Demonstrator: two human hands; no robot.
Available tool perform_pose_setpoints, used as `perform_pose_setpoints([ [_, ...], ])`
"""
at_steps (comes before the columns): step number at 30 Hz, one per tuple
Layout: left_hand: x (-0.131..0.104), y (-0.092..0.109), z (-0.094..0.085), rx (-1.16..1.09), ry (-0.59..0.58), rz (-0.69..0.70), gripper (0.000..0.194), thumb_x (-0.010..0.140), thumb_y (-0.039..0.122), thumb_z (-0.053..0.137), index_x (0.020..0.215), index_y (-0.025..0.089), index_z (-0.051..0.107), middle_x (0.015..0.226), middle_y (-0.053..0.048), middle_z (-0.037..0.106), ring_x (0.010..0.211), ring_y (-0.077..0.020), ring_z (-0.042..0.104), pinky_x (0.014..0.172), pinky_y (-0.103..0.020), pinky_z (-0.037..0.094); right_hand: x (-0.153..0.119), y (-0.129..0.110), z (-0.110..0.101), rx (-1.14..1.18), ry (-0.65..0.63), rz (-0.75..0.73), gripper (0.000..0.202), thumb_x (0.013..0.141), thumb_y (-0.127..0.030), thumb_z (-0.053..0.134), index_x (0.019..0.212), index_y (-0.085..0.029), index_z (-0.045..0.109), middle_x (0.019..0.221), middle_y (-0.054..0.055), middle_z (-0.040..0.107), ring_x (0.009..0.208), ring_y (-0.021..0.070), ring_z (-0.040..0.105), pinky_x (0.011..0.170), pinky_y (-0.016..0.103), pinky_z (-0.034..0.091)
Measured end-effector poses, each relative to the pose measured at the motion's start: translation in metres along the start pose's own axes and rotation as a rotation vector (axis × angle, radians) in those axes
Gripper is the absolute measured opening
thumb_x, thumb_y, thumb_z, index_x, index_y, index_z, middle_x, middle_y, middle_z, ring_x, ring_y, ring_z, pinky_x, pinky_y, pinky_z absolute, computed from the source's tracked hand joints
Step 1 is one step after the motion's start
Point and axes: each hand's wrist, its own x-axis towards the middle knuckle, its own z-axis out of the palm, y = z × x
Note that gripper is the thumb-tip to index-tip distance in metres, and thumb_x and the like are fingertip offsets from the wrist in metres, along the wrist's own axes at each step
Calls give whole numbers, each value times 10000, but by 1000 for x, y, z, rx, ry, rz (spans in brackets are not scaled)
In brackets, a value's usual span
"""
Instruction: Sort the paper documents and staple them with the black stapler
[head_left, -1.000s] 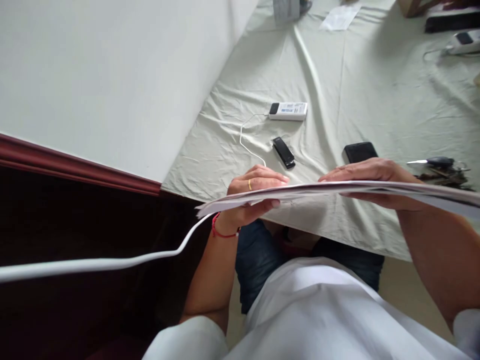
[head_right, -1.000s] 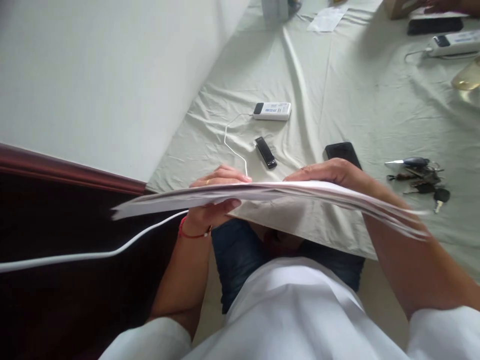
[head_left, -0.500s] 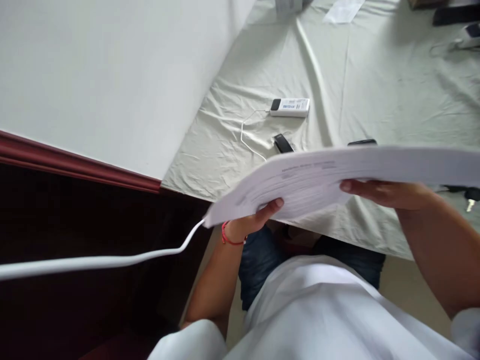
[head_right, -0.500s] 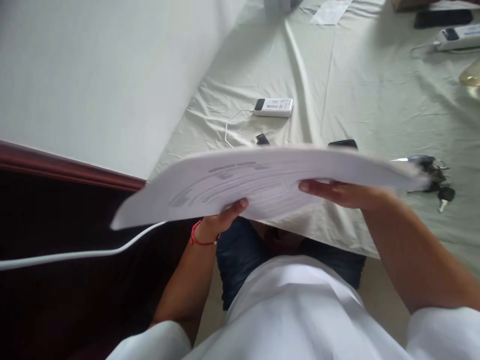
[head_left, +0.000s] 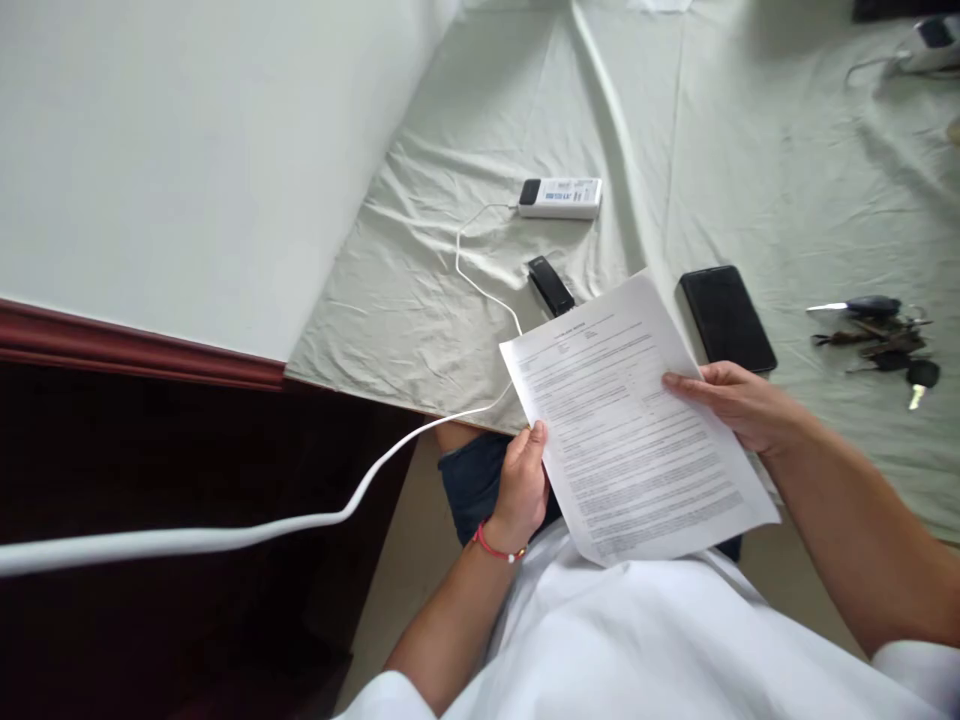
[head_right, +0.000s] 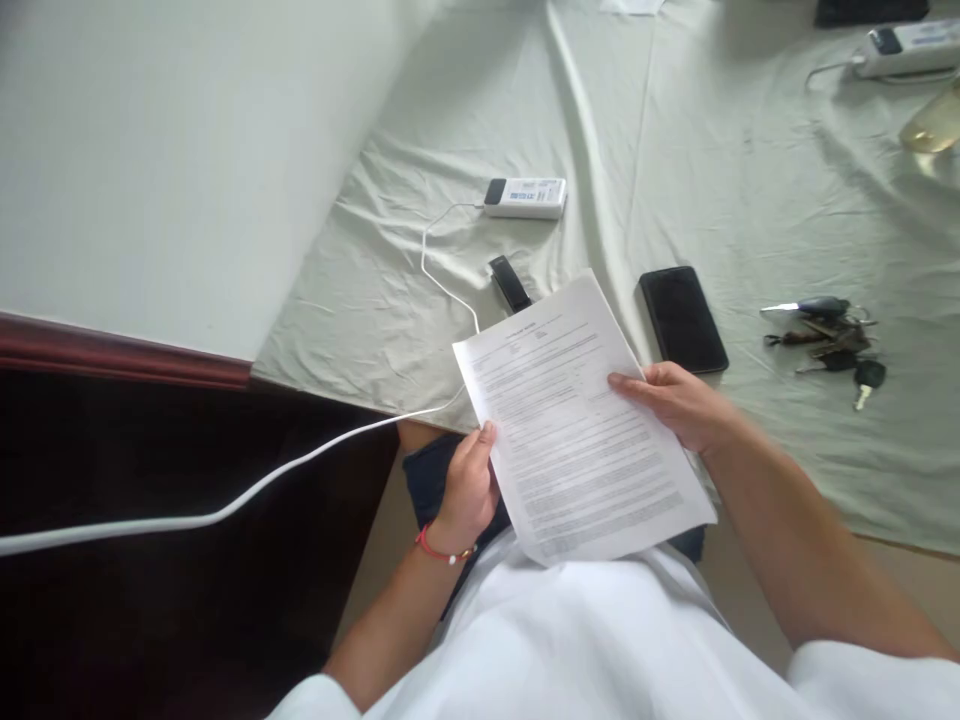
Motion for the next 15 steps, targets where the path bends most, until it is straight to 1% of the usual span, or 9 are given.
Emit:
perform_pose_setpoints([
  [2,3,0,-1,45,30,15,574,692,620,908,944,126,760,950,-109,812,1075,-325,758,1000,-448,583,7,4,1,-3,-1,-12,320,696,-470,941,701,-183,800,717,69,793,584,198,742,527,254,617],
  [5,10,2,-3,92,44,-5,569,683,633,902,879,124,740,901,-98,802,962,-296,769,921,-416,593,13,6,3,-10,-18,-79,297,778,-505,874,818,-220,801,741,41,798,610,194,749,538,263,623],
  [8,15,5,-3,100,48,-33,550,666,614,915,827,125,723,858,-94,793,927,-289,768,882,-394,590,15,5,3,-28,10,-132,254,850,-492,806,915,-247,795,754,20,798,615,187,746,535,260,611],
  [12,16,8,2,61,40,-84,549,632,581,937,861,120,745,866,-103,796,947,-299,767,886,-398,588,15,5,1,-89,74,-134,200,874,-442,762,918,-249,787,757,36,795,602,198,735,511,274,591],
  [15,15,10,6,48,54,-85,540,630,565,938,874,120,752,851,-93,792,904,-281,763,876,-394,585,15,3,1,-117,113,-149,188,882,-442,735,901,-260,779,764,48,795,626,214,745,525,293,599],
])
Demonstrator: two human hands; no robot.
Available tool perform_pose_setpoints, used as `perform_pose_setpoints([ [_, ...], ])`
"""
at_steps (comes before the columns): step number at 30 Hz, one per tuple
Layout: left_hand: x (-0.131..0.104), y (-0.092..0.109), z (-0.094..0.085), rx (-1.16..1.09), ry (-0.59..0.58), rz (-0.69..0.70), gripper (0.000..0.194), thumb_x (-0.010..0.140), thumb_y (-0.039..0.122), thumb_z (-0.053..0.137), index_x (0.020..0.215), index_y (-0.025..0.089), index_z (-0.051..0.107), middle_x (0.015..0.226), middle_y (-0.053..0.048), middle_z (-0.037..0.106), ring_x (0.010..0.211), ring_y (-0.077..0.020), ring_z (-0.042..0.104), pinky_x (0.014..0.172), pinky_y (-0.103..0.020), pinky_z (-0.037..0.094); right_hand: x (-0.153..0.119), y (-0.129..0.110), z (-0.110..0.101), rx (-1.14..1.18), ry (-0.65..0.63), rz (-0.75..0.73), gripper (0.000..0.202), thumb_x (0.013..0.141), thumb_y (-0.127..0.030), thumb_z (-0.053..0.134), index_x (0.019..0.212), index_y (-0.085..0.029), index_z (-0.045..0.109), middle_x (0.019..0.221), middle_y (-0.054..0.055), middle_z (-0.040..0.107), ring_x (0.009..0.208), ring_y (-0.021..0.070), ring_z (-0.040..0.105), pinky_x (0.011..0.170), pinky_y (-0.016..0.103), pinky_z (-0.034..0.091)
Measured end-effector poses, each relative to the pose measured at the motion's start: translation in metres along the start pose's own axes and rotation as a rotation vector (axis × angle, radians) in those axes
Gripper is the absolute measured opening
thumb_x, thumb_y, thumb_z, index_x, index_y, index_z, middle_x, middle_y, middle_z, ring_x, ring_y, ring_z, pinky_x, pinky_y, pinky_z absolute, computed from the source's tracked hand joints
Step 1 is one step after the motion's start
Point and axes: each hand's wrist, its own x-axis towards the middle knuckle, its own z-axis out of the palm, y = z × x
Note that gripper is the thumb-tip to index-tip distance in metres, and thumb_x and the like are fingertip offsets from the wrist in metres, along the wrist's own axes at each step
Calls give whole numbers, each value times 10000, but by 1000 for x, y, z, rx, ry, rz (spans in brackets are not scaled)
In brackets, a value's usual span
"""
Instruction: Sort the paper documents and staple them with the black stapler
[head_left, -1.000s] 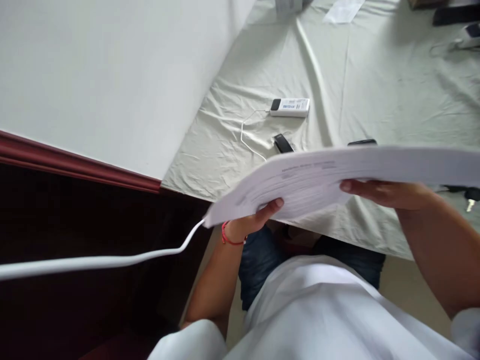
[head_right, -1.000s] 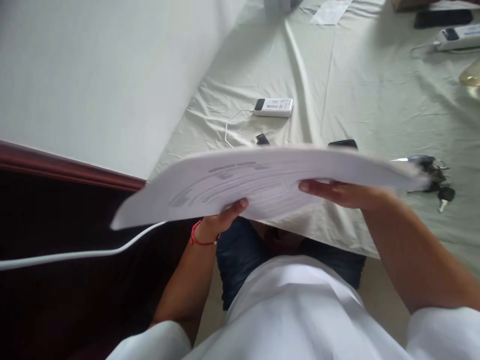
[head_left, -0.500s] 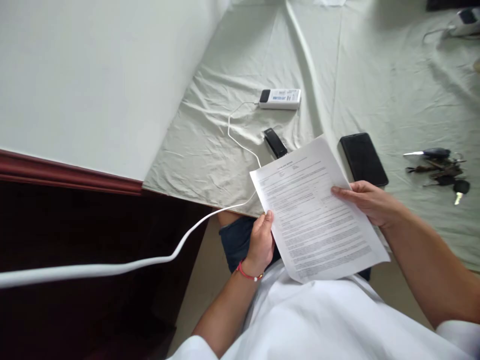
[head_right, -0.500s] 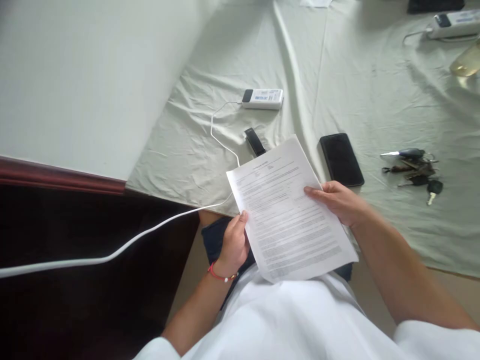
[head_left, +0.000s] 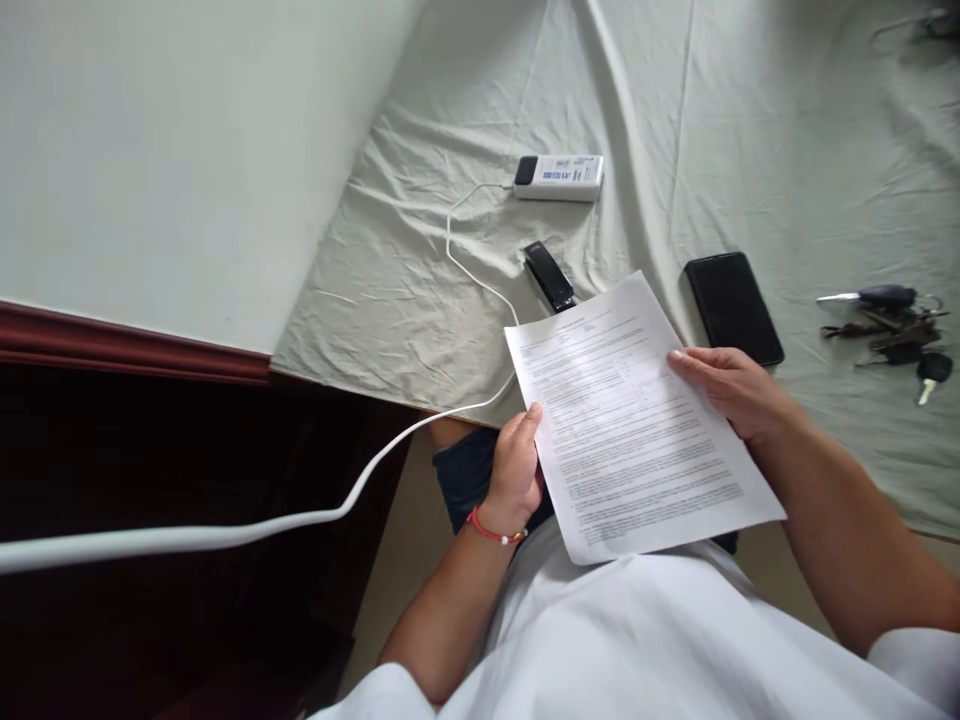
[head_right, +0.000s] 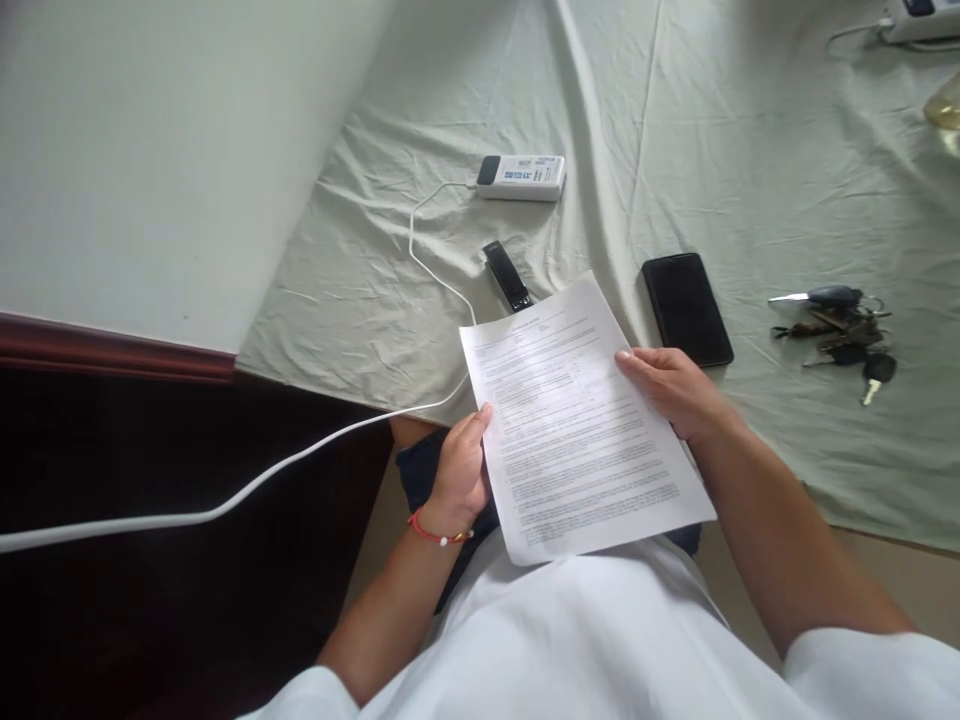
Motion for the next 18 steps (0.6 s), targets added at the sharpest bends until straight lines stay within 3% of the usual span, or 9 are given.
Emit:
perform_pose_setpoints([
  [10,3,0,8,81,-24,71,440,696,517,895,791,155,663,731,1,699,662,-135,620,690,-271,499,2,-8,-12,-3,83,19,142,870,-413,720,855,-277,757,770,25,794,646,229,748,542,314,588],
  [18,18,2,17,237,-23,139,361,754,480,818,803,154,670,734,-15,696,712,-167,635,716,-284,491,2,-6,-20,-97,125,-12,231,876,-494,672,909,-282,757,761,34,777,655,247,733,542,335,562],
])
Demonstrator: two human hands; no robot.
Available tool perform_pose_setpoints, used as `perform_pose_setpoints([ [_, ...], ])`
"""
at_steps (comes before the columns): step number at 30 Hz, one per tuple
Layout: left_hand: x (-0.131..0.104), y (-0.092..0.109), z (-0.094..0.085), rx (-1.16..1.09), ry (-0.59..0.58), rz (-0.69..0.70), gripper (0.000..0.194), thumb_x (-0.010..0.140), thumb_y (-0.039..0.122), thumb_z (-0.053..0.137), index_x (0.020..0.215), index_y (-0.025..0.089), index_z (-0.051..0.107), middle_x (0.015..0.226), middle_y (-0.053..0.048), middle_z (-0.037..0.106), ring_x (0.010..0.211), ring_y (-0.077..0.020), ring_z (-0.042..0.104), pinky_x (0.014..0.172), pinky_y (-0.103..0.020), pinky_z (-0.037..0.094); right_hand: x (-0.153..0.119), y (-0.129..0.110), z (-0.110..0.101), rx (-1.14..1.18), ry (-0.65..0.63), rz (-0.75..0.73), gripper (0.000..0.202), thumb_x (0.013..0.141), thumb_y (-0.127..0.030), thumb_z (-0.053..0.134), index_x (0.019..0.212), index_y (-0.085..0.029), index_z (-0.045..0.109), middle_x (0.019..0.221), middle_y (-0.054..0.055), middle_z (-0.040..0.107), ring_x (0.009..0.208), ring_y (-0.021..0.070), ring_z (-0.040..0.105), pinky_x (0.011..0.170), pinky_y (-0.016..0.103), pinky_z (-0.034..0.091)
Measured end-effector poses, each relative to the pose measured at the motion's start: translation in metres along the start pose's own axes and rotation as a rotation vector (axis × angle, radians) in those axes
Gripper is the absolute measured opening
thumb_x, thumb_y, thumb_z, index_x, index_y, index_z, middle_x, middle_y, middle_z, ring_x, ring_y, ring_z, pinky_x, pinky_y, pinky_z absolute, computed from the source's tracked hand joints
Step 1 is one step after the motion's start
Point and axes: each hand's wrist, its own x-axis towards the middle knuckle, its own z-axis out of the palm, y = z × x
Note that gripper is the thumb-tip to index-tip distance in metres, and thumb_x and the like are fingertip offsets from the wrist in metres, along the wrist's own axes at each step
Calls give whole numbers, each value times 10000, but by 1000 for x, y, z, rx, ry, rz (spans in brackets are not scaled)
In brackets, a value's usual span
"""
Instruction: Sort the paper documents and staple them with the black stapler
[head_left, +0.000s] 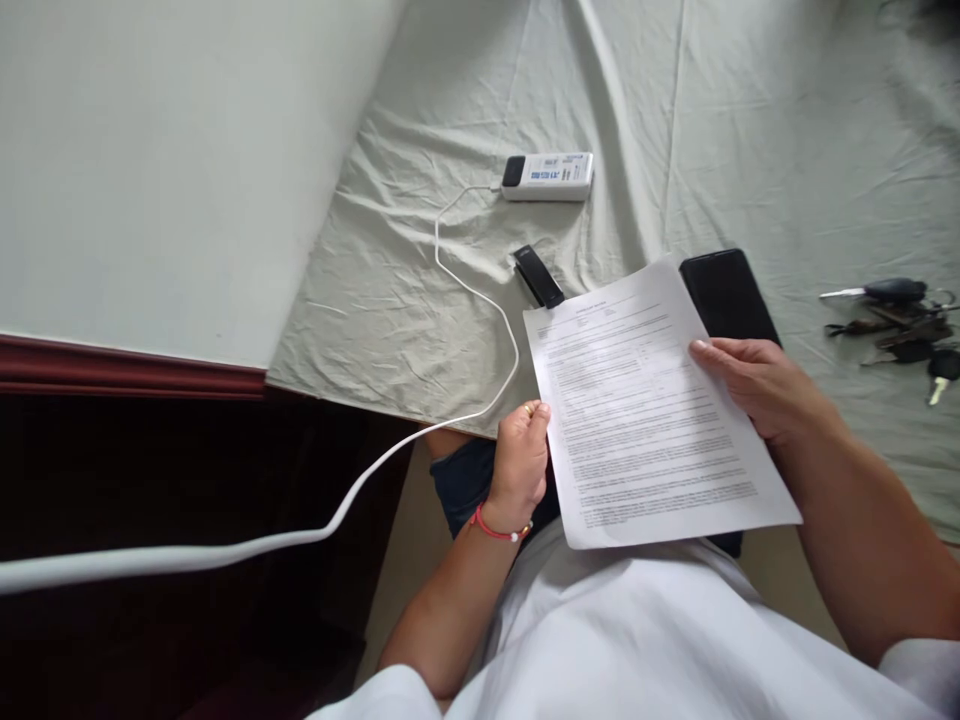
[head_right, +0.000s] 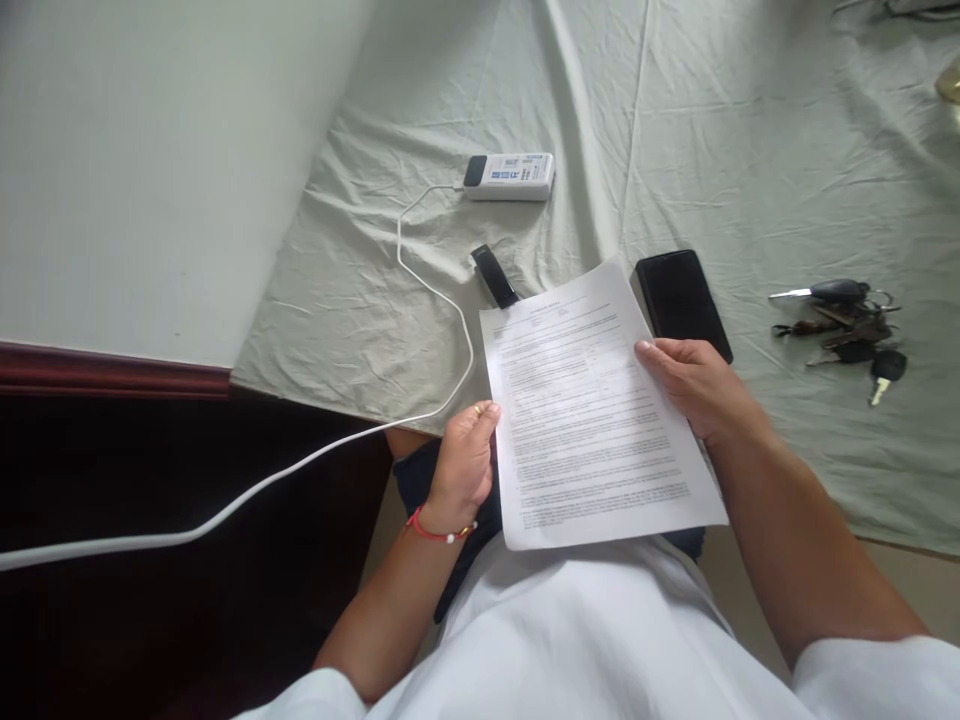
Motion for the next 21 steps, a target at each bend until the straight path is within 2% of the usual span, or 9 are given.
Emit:
perform_pose_setpoints([
  [2,4,2,1,7,-4,-9,351,744,471,812,795,155,667,728,-16,695,709,-168,635,720,-286,496,0,0,-2,-110,29,-58,270,892,-510,642,924,-270,761,771,34,771,693,250,728,577,340,555],
  [3,5,2,2,9,-7,-14,348,740,469,809,793,156,667,729,-16,695,708,-168,635,721,-288,499,0,-2,-3,-221,87,-115,276,901,-502,630,950,-267,767,795,38,774,736,257,731,620,351,560],
  [6,8,3,2,22,-9,-17,336,739,461,799,776,158,657,722,-12,688,694,-162,622,703,-283,493,-4,-15,-6,-551,372,-360,292,937,-442,612,1146,-297,755,1001,63,800,903,273,747,823,404,576],
  [7,8,3,1,30,-6,-13,332,741,458,795,769,159,653,714,-10,681,687,-159,615,693,-279,487,-6,-23,-6,-599,449,-447,310,952,-430,610,1215,-320,732,1092,70,795,958,271,750,881,410,575],
  [9,8,2,1,48,3,-3,327,747,455,786,763,158,649,709,-9,671,684,-155,604,678,-273,475,-8,-44,-2,-587,492,-604,300,983,-424,594,1249,-355,713,1216,71,767,1054,263,746,909,383,584],
  [11,8,1,0,62,9,-6,315,760,447,772,764,158,647,723,-12,667,690,-152,597,671,-270,467,-6,-68,9,-577,400,-720,300,1012,-426,562,1258,-345,713,1252,65,752,1141,274,725,955,390,586],
  [14,9,0,0,83,22,-28,293,788,421,746,725,171,607,697,0,635,660,-138,563,639,-259,438,16,-102,37,-641,206,-845,392,1036,-415,521,1341,-223,678,1317,107,723,1205,326,694,1044,513,562],
  [18,10,0,2,111,44,-19,304,800,392,723,656,180,559,618,22,564,596,-119,487,587,-249,377,74,-130,87,-793,34,-960,521,1049,-452,488,1479,-171,574,1498,135,620,1440,403,510,1206,646,406],
  [21,9,0,4,99,58,18,293,787,395,739,661,170,600,642,14,588,622,-125,507,624,-254,397,120,-138,121,-874,-51,-1017,598,1041,-455,476,1570,-176,491,1670,104,456,1562,395,353,1291,611,289],
])
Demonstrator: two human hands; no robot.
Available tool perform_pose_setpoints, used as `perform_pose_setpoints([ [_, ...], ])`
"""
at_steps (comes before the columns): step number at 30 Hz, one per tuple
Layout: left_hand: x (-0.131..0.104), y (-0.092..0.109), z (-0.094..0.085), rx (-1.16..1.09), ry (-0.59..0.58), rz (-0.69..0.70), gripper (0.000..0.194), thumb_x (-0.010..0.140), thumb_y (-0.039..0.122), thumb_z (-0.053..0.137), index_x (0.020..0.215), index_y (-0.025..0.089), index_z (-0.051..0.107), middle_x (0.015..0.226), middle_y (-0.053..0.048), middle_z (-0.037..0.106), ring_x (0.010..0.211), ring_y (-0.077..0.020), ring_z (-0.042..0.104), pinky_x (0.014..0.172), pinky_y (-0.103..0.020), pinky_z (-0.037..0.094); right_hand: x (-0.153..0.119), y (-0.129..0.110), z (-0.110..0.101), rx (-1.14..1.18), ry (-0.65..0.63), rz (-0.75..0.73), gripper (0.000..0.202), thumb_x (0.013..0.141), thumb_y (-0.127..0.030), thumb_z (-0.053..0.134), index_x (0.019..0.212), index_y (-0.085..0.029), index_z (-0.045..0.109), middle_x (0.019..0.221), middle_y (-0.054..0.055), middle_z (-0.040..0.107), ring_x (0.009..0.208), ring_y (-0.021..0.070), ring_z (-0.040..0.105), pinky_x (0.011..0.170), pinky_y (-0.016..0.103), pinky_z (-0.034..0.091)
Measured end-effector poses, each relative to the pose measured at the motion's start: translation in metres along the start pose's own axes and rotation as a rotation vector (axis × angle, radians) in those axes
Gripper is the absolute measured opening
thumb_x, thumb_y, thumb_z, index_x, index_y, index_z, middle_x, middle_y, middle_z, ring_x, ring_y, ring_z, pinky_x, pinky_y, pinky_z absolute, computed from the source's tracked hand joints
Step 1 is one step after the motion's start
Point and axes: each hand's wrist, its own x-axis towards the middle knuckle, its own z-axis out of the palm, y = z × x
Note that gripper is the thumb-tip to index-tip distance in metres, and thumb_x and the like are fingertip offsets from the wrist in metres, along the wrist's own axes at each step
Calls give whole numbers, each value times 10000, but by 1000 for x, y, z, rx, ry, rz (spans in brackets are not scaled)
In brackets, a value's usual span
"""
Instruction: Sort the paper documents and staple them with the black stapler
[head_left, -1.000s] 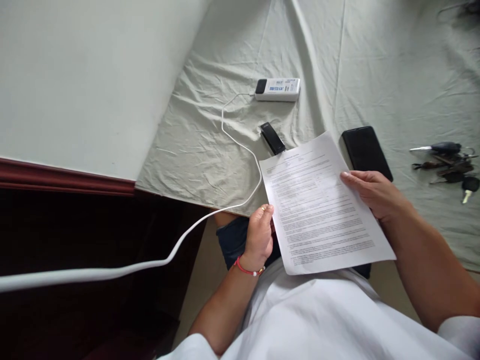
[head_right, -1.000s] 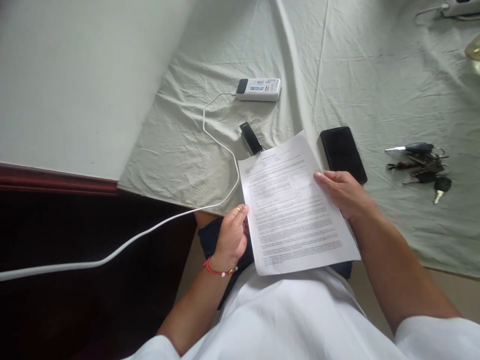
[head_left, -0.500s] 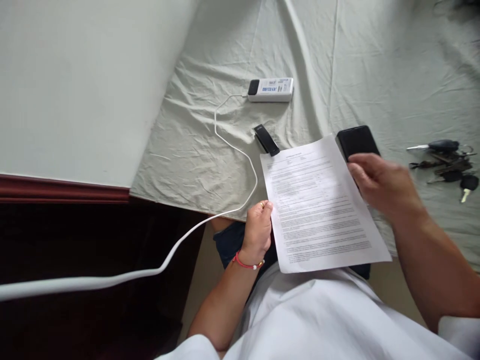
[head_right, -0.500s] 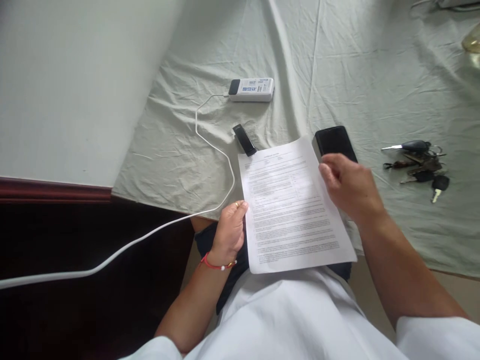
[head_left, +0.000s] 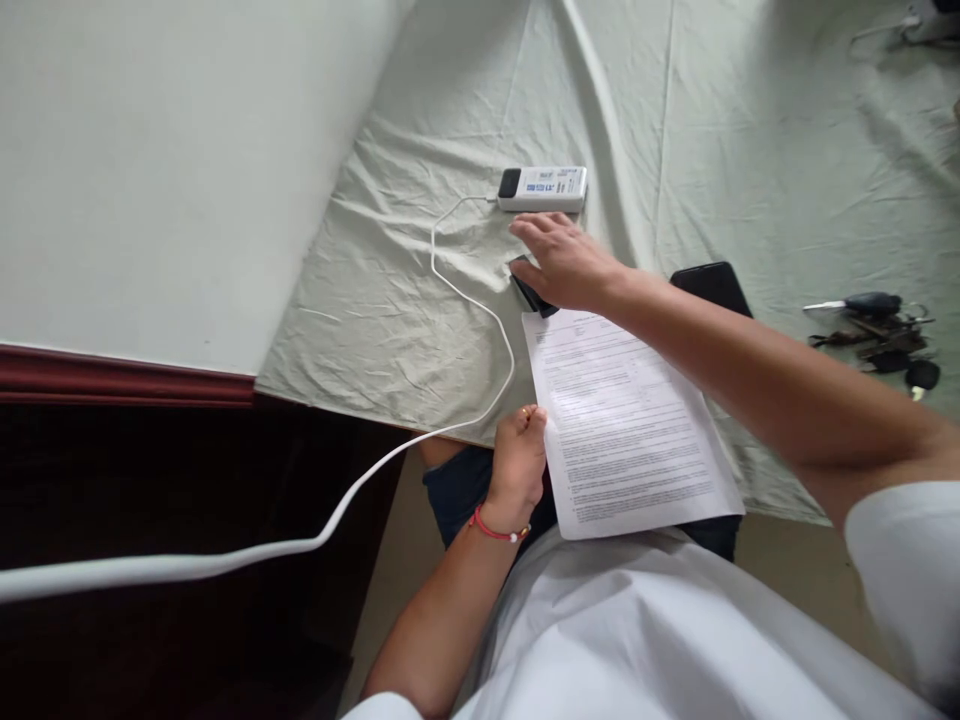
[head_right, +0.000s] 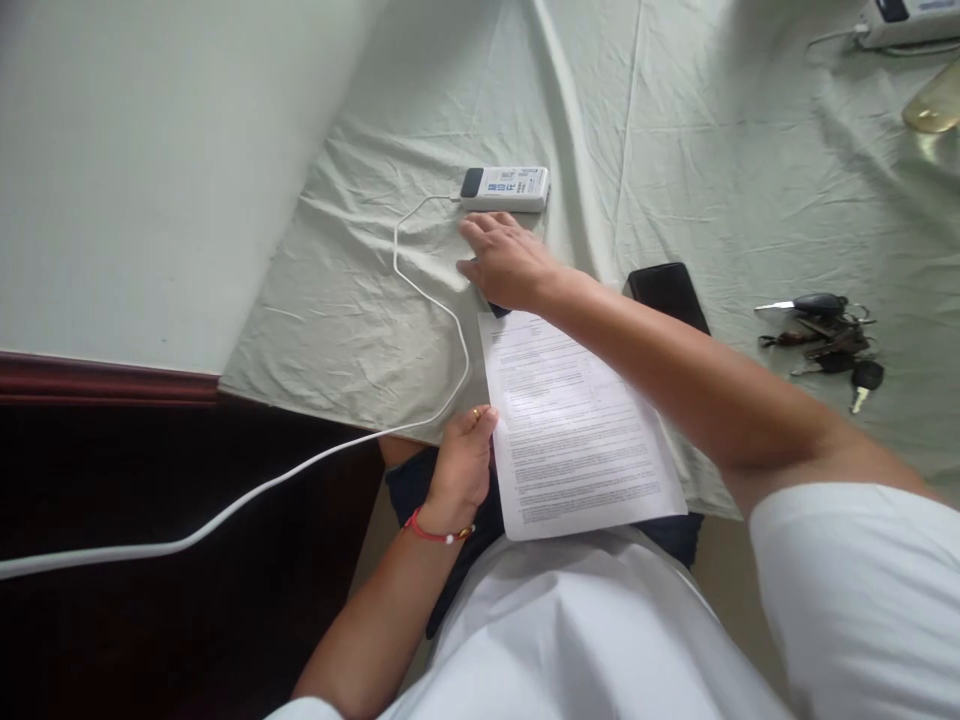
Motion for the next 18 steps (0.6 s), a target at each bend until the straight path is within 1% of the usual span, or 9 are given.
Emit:
perform_pose_setpoints([
  [2,-1,0,1,9,16,-9,284,786,399,744,675,163,632,658,8,607,636,-130,519,649,-258,412,19,5,18,-13,-70,-43,638,1033,-458,474,1609,-186,444,1727,77,372,1609,374,273,1327,596,206],
  [4,-2,1,2,44,20,-24,282,796,402,727,676,159,649,656,3,613,631,-132,512,646,-260,413,30,7,32,-13,-133,-80,642,1028,-469,473,1614,-209,442,1745,54,338,1630,359,233,1338,610,126],
  [5,-2,1,3,65,16,-27,285,804,403,713,671,159,649,651,2,610,626,-132,503,638,-260,409,33,7,38,-8,-163,-81,623,1028,-460,471,1601,-216,463,1741,50,347,1636,353,223,1336,625,108],
  [7,-3,3,4,105,5,-27,297,815,399,688,644,163,632,634,4,591,614,-130,480,622,-260,399,34,5,46,1,-195,-50,527,1025,-389,471,1518,-230,566,1712,50,405,1639,346,223,1319,669,103],
  [9,-3,5,5,123,8,-32,307,818,384,676,612,171,599,610,11,558,604,-126,456,610,-256,390,33,4,52,5,-185,6,432,1008,-283,459,1376,-240,680,1675,49,466,1635,343,237,1297,716,110],
  [11,-4,7,6,117,21,-46,307,822,367,672,601,175,581,595,17,537,596,-122,445,600,-251,384,31,3,56,4,-157,51,417,980,-203,437,1277,-239,729,1664,43,480,1633,341,240,1286,742,96],
  [14,-5,10,8,98,33,-61,304,830,362,674,609,175,581,596,19,541,586,-119,448,588,-247,380,28,2,59,-4,-132,98,478,947,-154,407,1305,-233,714,1682,31,455,1641,329,220,1297,735,68],
  [18,-6,11,7,83,16,-68,293,829,366,684,627,180,583,619,11,570,597,-124,472,588,-247,383,26,1,61,-23,-98,146,528,928,-147,384,1350,-233,690,1685,16,449,1648,324,196,1312,719,34],
])
